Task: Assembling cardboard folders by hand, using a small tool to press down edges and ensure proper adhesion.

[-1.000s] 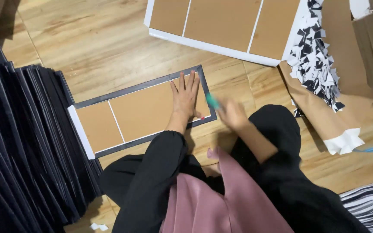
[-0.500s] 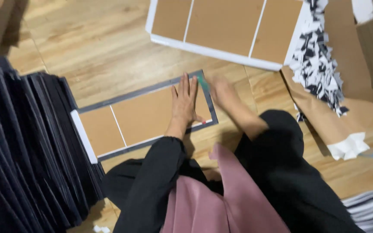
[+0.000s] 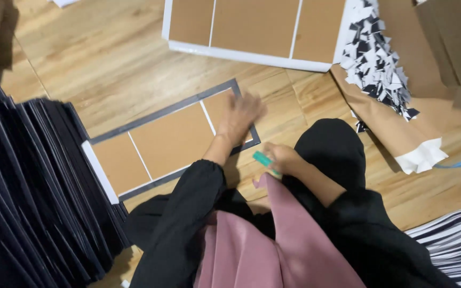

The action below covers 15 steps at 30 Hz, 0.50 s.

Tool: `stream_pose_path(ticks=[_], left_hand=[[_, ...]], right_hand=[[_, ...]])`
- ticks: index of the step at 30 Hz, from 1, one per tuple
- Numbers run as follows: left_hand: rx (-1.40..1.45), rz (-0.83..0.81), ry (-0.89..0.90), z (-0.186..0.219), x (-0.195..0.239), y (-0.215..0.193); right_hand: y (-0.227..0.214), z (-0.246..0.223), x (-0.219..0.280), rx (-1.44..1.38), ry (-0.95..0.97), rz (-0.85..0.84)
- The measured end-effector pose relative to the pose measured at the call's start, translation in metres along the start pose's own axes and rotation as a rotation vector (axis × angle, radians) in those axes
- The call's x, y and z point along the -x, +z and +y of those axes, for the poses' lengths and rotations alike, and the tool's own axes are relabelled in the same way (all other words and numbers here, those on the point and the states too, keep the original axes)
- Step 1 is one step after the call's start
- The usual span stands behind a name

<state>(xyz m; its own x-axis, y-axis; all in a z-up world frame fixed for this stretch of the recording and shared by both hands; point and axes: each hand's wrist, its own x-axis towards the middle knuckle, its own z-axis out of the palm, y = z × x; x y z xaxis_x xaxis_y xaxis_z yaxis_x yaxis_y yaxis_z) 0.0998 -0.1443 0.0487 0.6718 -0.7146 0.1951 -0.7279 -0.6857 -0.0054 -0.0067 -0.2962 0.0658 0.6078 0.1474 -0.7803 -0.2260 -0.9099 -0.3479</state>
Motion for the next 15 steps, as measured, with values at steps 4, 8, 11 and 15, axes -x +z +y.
stream_pose_path(ticks=[4, 8, 11, 15], left_hand=[[0.005, -0.356, 0.346, -0.001, 0.013, 0.064], [-0.090, -0.326, 0.411, 0.004, -0.004, 0.096], [-0.199, -0.534, 0.429, 0.004, -0.012, 0.115], [-0.088, -0.072, 0.618, -0.058, -0.022, 0.043]], right_hand=[[-0.009, 0.037, -0.026, -0.278, -0.084, 0.547], [-0.048, 0.026, -0.039, -0.073, 0.151, 0.821], [-0.065, 0.000, -0.015, -0.042, 0.069, 0.979], [-0.070, 0.009, -0.016, -0.287, -0.265, 1.077]])
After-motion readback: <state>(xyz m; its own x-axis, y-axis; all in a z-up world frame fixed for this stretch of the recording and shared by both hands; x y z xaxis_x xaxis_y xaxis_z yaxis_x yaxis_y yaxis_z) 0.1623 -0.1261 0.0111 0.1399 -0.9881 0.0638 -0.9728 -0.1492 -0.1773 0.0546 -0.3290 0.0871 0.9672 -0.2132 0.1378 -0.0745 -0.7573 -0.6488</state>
